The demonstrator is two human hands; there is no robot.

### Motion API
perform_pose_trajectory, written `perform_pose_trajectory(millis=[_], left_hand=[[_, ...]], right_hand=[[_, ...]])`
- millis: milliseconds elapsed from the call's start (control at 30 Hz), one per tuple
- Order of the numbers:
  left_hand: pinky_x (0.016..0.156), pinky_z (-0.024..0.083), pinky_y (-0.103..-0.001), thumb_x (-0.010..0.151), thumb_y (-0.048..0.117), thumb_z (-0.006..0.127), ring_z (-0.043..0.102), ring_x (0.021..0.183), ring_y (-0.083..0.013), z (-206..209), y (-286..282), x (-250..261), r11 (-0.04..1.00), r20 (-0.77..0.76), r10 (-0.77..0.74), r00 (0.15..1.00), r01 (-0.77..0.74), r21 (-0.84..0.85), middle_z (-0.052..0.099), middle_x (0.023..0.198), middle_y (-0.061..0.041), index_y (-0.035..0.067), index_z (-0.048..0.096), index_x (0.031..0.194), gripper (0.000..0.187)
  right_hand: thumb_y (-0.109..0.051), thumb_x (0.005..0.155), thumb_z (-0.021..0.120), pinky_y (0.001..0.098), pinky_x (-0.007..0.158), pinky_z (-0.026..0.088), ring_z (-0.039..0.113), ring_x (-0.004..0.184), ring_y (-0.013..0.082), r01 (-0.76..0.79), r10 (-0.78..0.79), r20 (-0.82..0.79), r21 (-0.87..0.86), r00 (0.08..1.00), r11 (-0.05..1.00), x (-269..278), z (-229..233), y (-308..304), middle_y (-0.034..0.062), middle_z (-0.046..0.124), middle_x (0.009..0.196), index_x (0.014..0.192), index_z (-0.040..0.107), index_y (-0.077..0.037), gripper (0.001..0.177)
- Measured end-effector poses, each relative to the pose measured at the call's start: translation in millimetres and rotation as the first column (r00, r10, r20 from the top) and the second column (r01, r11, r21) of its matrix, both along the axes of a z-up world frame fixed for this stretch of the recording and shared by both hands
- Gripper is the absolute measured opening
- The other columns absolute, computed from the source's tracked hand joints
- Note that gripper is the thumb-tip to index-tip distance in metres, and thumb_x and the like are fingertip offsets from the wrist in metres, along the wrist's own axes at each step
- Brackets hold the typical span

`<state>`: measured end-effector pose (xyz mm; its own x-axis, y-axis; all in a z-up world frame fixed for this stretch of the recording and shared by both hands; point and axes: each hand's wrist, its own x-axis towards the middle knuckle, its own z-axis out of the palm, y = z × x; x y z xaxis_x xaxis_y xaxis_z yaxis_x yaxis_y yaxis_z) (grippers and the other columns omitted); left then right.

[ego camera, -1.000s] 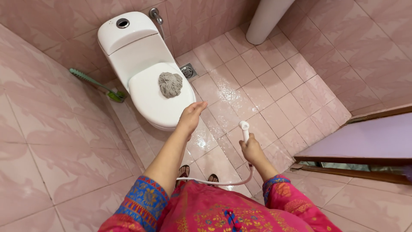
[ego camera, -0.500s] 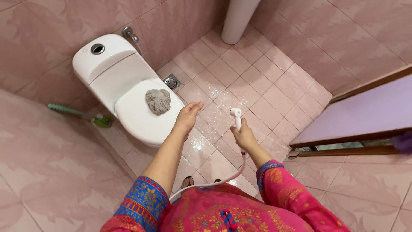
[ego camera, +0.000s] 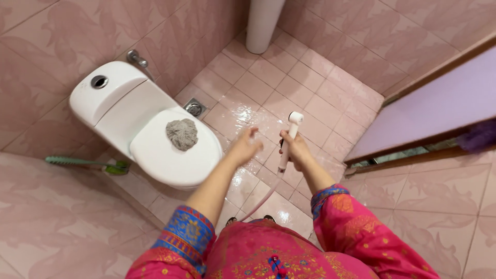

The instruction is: The person washes hands at the sink, then uses a blue plastic cup to scoop water and pour it onto the floor and walls. They then use a handheld bidet sprayer to rinse the floor and toilet area, moving around the bathroom to cover different surfaces.

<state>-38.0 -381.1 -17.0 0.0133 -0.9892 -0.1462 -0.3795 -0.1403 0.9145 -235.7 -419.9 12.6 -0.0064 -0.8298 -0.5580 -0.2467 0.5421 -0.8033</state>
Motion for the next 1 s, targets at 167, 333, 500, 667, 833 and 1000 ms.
perform_pose_trajectory(millis=[167, 333, 500, 667, 833, 1000], left_hand=[[0.108, 0.044, -0.041, 0.08, 0.02, 0.072, 0.053, 0.133, -0.0344, -27.9, 53.1, -73.3, 0.925, -0.166, -0.28, 0.945, 0.312, 0.218, 0.054, 0.144, -0.019, 0.016, 0.012, 0.161, 0.101], [0.102, 0.051, -0.041, 0.091, 0.023, 0.061, 0.066, 0.123, -0.0351, -12.0, 85.5, -132.2, 0.916, -0.342, -0.281, 0.896, 0.357, 0.182, 0.065, 0.133, -0.023, 0.013, 0.012, 0.161, 0.086], [0.092, 0.05, -0.05, 0.101, 0.02, 0.049, 0.059, 0.122, -0.044, 24.7, 106.3, -173.8, 0.952, -0.246, -0.281, 0.927, 0.302, 0.05, 0.056, 0.139, -0.026, 0.017, 0.019, 0.156, 0.062], [0.075, 0.048, -0.055, 0.097, 0.023, 0.048, 0.07, 0.085, -0.0461, 48.7, 124.9, -196.7, 0.952, -0.051, -0.202, 0.978, 0.208, 0.222, 0.071, 0.094, -0.026, 0.021, 0.027, 0.147, 0.054], [0.067, 0.049, -0.051, 0.101, 0.038, 0.056, 0.069, 0.078, -0.0403, 72.3, 157.5, -227.2, 0.928, 0.072, -0.372, 0.925, 0.373, -0.002, 0.071, 0.088, -0.021, 0.014, 0.047, 0.129, 0.038], [0.069, 0.049, -0.05, 0.099, 0.038, 0.056, 0.068, 0.074, -0.0387, 79.1, 180.5, -277.6, 0.838, 0.024, -0.526, 0.85, 0.514, 0.183, 0.068, 0.081, -0.021, 0.006, 0.052, 0.117, 0.037]], right_hand=[[-0.046, 0.095, 0.059, 0.0417, 0.062, 0.048, 0.059, 0.086, 0.0226, 0.16, -0.161, 0.001, -0.144, 0.987, 0.977, -25.7, -1.9, 31.1, 0.0095, 0.062, 0.102, 0.136, 0.055, -0.012, 0.053], [-0.05, 0.097, 0.06, 0.0399, 0.097, 0.052, 0.061, 0.123, 0.0261, 0.2, -0.249, -0.087, -0.374, 0.965, 0.905, -63.6, -13.4, 77.6, 0.0137, 0.062, 0.136, 0.143, 0.055, -0.006, 0.064], [-0.044, 0.095, 0.063, 0.036, 0.109, 0.042, 0.051, 0.136, 0.0243, 0.1, -0.146, -0.154, -0.277, 0.977, 0.956, -96.4, -9.1, 117.9, 0.0121, 0.051, 0.148, 0.15, 0.048, -0.01, 0.066], [-0.026, 0.083, 0.066, 0.0396, 0.097, 0.048, 0.054, 0.125, 0.0228, -0.157, 0.188, 0.208, -0.155, 0.96, 0.975, -177.0, -10.8, 134.6, 0.0075, 0.051, 0.147, 0.152, 0.037, -0.017, 0.075], [-0.029, 0.089, 0.065, 0.0395, 0.092, 0.05, 0.058, 0.115, 0.0183, 0.4, -0.389, 0.183, -0.026, 0.903, 0.916, -277.1, -26.8, 158.6, 0.0028, 0.06, 0.134, 0.143, 0.049, -0.021, 0.057], [-0.032, 0.092, 0.065, 0.0389, 0.084, 0.051, 0.059, 0.101, 0.0162, 0.68, -0.675, 0.165, 0.034, 0.719, 0.733, -358.7, -59.6, 200.9, 0.0, 0.064, 0.118, 0.132, 0.055, -0.021, 0.043]])
